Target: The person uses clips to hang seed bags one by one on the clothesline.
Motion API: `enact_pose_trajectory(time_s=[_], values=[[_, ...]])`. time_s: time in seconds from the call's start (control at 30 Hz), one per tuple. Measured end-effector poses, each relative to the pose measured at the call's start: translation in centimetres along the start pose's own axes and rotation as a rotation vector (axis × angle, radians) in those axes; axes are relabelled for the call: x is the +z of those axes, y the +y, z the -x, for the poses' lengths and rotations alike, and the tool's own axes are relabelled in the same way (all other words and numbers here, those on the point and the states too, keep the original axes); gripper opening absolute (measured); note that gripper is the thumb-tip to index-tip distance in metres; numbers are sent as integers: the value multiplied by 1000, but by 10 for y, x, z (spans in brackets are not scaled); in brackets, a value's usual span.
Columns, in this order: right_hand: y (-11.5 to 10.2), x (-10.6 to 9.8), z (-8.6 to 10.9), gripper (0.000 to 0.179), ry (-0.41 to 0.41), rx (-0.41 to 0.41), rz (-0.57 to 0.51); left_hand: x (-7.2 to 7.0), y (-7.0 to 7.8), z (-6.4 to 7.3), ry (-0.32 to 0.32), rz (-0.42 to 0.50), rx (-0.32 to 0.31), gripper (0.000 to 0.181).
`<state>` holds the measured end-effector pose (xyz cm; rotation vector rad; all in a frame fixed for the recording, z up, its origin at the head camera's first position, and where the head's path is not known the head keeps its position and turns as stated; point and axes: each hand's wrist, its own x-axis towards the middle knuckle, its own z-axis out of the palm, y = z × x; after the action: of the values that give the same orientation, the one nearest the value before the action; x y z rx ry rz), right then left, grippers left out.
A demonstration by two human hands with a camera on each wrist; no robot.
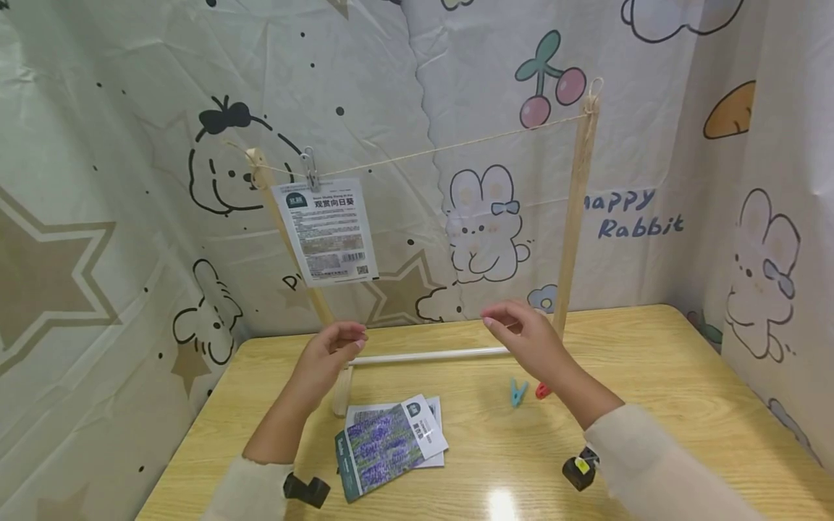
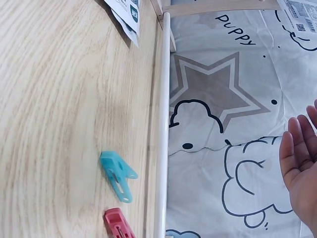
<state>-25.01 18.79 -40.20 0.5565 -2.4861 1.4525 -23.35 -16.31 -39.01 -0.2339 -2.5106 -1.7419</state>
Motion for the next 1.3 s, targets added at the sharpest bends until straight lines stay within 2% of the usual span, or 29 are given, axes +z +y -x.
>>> enact_pose_trajectory(time_s=[0.37,0.73,1.3], values=[[6,5,8,25,27,22,-8,5,-10,4,-30,7,-9,23],[14,10,14,25,27,63,-24,10,-18,9,-57,32,-23,24],[29,17,27,27,8,109,-81,18,-34,16,-97,10,-50,27]])
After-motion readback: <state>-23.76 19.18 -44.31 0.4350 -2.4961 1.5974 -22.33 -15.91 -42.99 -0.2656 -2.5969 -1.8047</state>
